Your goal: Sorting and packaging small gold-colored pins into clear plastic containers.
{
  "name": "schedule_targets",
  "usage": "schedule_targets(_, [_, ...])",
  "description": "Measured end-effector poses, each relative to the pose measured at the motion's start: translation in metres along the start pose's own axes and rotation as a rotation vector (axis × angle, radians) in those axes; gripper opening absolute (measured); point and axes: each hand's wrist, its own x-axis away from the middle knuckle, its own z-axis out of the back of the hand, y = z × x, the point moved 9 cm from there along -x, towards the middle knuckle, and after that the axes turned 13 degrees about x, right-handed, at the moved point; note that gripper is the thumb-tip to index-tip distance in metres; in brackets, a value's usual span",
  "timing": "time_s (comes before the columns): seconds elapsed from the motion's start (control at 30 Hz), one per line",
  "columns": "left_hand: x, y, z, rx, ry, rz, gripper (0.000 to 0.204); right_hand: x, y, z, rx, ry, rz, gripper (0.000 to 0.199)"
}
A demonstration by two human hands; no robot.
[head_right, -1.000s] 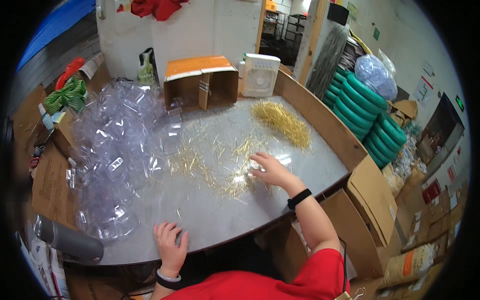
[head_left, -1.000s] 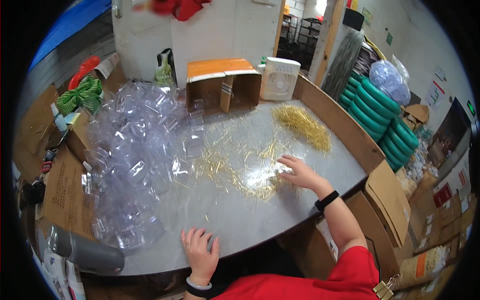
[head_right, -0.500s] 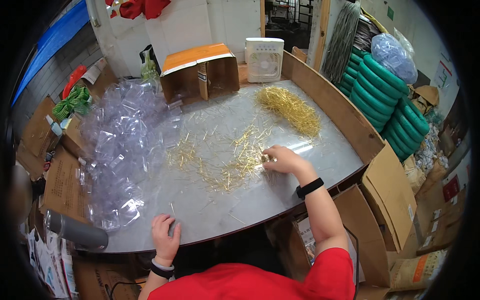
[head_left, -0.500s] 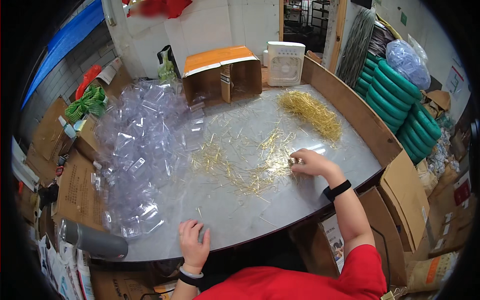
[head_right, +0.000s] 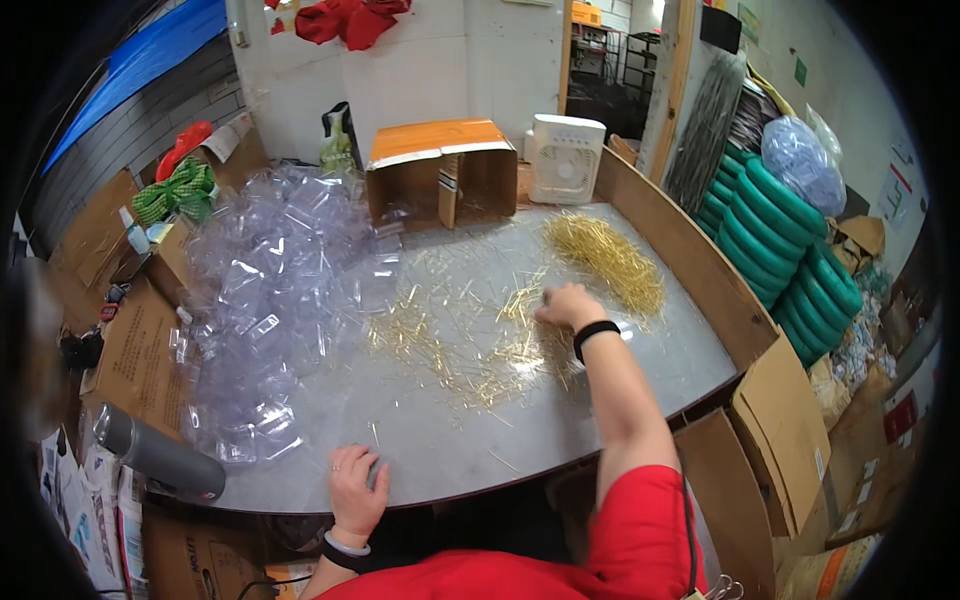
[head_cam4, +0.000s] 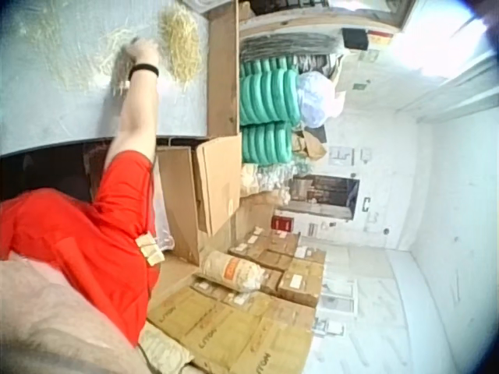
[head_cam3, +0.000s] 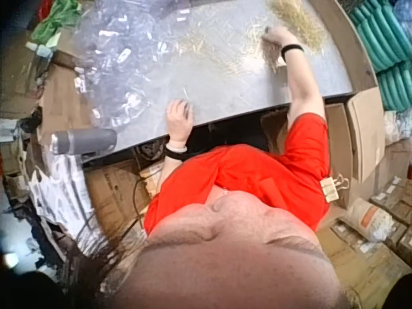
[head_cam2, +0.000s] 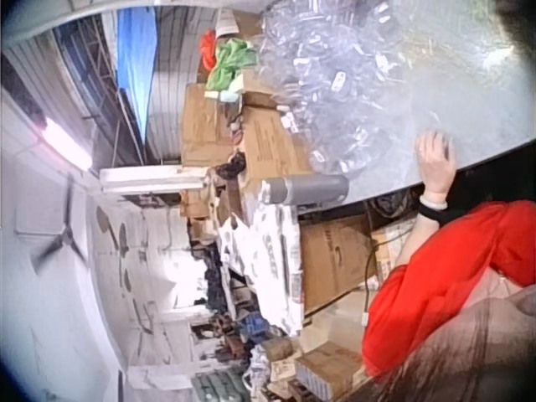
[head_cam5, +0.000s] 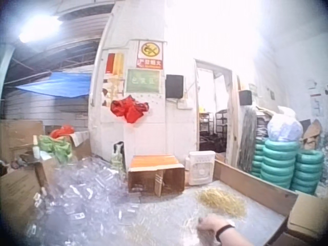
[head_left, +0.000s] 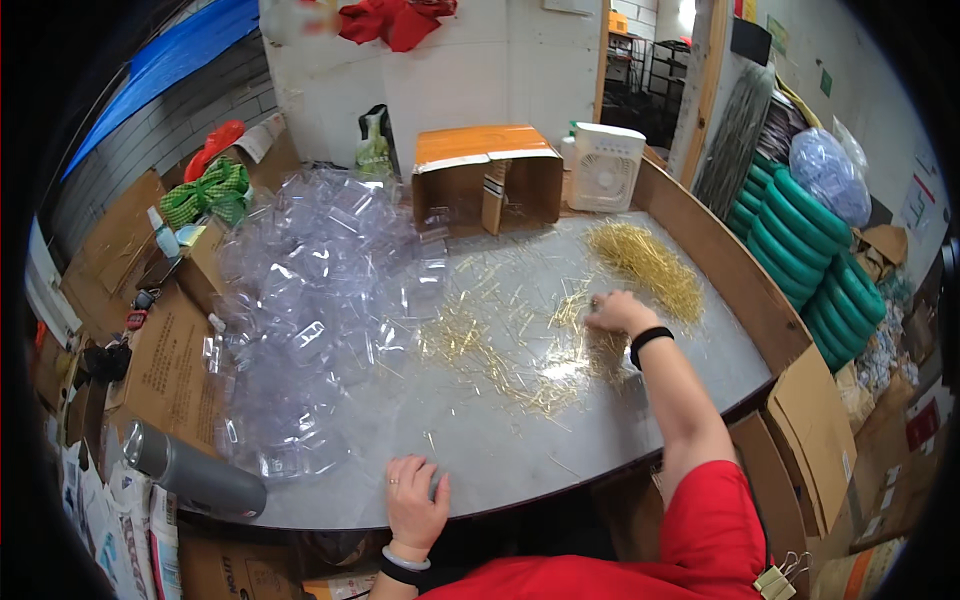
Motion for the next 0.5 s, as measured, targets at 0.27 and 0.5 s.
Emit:
schedule_targets(0.27, [0.001, -0.002, -0.003, -0.007, -0.018, 0.018, 0.025, 0.066, -0.056, 0.006, 0.036, 0.044, 0.262, 0.086])
schedule_targets(0.5, [0.0, -0.006, -0.006, -0.008, -0.016, 0.023, 0.026, 0.105, -0.093, 0.018, 0.015, 0.119, 0.441, 0.073])
